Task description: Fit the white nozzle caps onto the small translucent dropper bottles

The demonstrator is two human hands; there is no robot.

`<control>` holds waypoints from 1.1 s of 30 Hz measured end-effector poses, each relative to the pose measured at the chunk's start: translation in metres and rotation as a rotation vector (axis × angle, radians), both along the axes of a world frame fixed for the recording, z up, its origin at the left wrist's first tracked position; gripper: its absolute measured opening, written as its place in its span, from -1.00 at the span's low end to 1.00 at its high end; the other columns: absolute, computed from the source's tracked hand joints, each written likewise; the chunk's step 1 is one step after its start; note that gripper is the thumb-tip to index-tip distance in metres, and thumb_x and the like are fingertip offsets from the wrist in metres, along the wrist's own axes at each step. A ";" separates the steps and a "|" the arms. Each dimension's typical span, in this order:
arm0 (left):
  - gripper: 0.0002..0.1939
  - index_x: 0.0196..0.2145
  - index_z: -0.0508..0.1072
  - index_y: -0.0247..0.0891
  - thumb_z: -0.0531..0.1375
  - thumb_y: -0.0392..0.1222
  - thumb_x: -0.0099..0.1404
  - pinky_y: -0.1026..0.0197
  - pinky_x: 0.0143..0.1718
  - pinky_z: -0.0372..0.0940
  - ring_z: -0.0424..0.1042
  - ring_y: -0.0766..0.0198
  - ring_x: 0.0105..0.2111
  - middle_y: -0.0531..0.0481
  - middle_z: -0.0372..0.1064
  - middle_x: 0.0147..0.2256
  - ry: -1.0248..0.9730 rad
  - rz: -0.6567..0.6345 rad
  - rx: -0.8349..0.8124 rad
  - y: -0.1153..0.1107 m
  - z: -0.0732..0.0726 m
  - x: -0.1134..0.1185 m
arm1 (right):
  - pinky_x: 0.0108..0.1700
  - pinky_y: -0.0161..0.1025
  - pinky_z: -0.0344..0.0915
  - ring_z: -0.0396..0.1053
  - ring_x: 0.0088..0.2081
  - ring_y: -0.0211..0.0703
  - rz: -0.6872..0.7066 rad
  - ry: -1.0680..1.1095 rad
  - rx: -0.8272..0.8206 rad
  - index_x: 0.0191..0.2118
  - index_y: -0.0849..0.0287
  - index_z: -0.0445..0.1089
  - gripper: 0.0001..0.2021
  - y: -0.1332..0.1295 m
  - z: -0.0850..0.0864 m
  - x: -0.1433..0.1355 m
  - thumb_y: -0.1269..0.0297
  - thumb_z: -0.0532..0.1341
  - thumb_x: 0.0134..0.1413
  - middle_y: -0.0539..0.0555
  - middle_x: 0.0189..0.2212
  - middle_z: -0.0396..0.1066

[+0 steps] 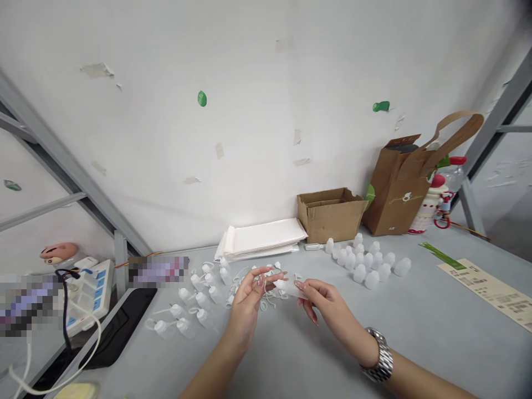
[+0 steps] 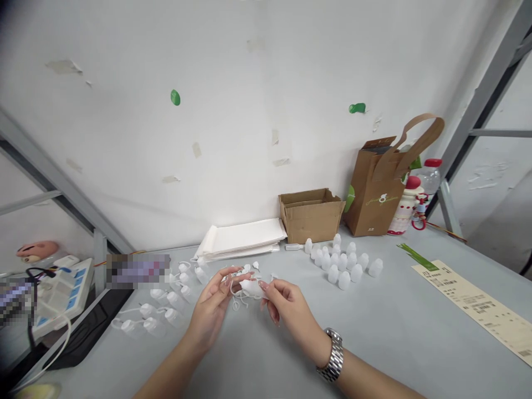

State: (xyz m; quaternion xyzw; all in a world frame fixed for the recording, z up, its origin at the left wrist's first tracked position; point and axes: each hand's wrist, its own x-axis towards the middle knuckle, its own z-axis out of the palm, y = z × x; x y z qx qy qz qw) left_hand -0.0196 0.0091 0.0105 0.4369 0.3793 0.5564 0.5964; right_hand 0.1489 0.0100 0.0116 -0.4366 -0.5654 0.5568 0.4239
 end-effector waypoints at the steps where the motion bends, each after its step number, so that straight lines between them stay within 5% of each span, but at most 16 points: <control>1: -0.75 -0.17 0.34 -0.24 0.10 -0.07 0.25 0.03 -0.01 0.07 0.41 0.06 -0.11 -0.16 0.52 -0.20 -0.004 -0.001 -0.005 0.000 0.000 0.000 | -0.51 -0.33 0.09 0.08 -0.67 -0.33 0.001 0.001 -0.003 -0.62 0.18 0.25 -0.54 0.000 0.000 0.000 -0.12 0.08 0.04 -0.12 -0.79 0.10; 33: -0.77 -0.22 0.38 -0.21 0.13 -0.04 0.22 0.04 -0.05 0.16 0.42 0.06 -0.12 -0.15 0.53 -0.22 0.084 -0.046 0.014 0.001 -0.005 -0.001 | -0.61 -0.36 -0.06 -0.05 -0.71 -0.38 -0.015 -0.102 -0.034 -0.65 0.16 0.18 -0.52 0.000 0.007 0.003 -0.17 0.12 -0.06 -0.15 -0.80 0.00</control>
